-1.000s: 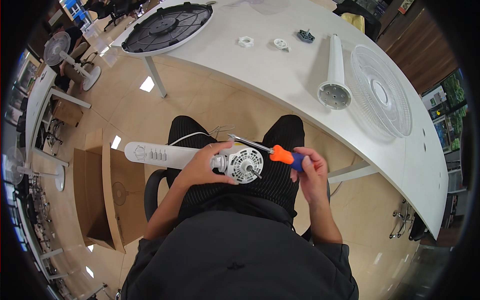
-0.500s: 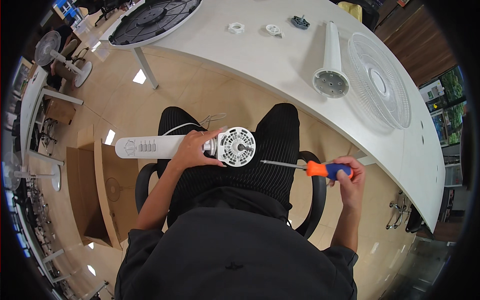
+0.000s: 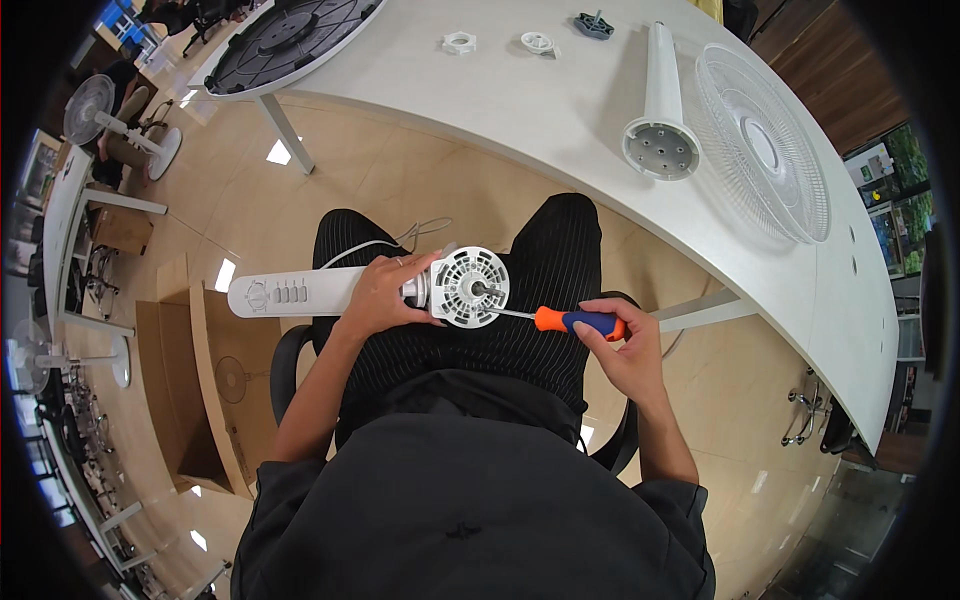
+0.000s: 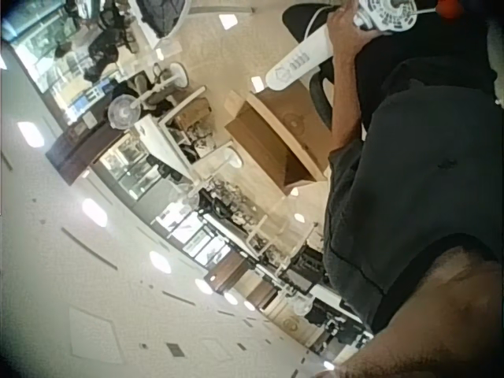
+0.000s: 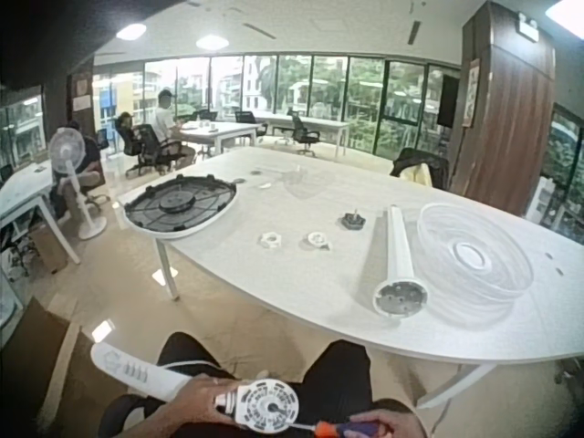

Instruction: Assembling the motor housing and internal components of a stand fan.

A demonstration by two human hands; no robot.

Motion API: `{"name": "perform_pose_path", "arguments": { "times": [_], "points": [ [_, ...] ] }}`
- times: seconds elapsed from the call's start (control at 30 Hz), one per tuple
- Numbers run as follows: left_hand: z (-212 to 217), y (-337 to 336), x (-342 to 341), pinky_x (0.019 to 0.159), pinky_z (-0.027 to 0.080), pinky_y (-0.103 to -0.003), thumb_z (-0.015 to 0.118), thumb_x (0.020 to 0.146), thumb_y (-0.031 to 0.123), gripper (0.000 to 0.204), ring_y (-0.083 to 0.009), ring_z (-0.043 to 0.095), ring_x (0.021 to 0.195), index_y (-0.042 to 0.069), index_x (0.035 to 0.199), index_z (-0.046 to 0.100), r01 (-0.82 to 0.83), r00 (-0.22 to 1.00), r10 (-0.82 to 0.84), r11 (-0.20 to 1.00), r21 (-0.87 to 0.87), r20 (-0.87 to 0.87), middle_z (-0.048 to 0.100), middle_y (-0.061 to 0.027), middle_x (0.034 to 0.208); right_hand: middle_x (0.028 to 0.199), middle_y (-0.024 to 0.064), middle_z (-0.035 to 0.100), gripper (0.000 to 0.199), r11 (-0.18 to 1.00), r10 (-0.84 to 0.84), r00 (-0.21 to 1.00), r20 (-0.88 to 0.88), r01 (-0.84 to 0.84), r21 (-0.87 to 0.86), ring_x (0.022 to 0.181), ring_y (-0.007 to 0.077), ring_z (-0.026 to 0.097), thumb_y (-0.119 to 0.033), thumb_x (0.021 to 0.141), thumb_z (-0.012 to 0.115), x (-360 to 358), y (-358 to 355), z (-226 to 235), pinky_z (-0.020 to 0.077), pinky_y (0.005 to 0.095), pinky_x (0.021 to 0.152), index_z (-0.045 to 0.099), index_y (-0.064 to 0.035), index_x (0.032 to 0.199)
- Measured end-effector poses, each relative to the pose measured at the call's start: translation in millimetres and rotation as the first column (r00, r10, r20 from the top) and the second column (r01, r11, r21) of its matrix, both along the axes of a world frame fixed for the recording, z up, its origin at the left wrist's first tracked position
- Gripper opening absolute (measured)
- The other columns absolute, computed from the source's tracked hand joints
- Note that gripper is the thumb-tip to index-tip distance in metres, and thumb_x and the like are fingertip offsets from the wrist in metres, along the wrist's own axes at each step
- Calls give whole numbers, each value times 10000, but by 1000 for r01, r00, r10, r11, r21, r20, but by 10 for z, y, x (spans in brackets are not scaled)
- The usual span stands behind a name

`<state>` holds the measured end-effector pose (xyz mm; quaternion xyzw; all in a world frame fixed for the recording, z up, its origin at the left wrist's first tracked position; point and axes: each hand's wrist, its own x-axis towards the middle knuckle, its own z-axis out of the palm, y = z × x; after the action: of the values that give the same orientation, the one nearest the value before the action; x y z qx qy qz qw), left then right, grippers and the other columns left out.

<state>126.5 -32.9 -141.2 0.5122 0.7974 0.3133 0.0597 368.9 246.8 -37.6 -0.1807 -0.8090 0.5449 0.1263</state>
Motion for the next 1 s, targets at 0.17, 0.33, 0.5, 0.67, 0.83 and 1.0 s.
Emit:
{"name": "perform_pose_path", "arguments": {
  "times": [0.17,0.33,0.5,0.67,0.83,1.0],
  "points": [
    [-11,-18,29,941,460,-378,942,540,440,970,-264,692,1087,85,1383,618,-6,1000,6,1000,18,-9,682,-92,1333,823,91,714,266,994,26,999,30,-29,104,735,124,652,-147,846,819,-50,-90,64,503,252,696,740,4,1049],
    [-6,-22,62,983,459,-391,940,575,411,938,-264,666,1184,90,1390,606,-17,999,18,999,-30,33,688,-72,1330,845,85,716,275,981,55,997,48,-63,186,738,137,654,-158,841,819,-79,-155,127,507,257,701,738,-6,1054],
    [-14,15,31,988,460,-391,942,564,407,944,-263,670,1172,90,1388,609,-10,1000,10,1000,-13,27,689,-73,1327,886,134,737,273,971,78,996,48,-87,222,737,192,689,-144,829,831,-150,-178,165,530,285,686,735,1,1039],
    [48,-119,-44,993,459,-388,943,552,408,938,-268,680,1139,95,1376,621,-36,999,36,999,-4,3,703,-76,1294,906,151,737,277,948,152,988,1,-146,284,770,266,721,-143,810,841,-289,-297,192,547,307,685,731,-18,1031],
    [13,5,7,887,550,-424,922,567,531,860,-344,713,996,79,1259,683,14,1000,-17,993,118,26,731,-151,1151,919,158,722,343,863,186,980,-72,-128,489,787,358,705,-179,784,860,-256,-436,208,544,400,693,698,-40,1052],
    [-100,-97,94,893,439,-394,879,578,609,1027,-269,671,1006,182,1455,559,27,999,-29,998,48,29,706,-78,1256,779,179,688,337,714,131,986,102,-165,680,722,391,687,-212,901,735,-214,-675,337,521,445,658,606,-19,1144]
  ]
}}
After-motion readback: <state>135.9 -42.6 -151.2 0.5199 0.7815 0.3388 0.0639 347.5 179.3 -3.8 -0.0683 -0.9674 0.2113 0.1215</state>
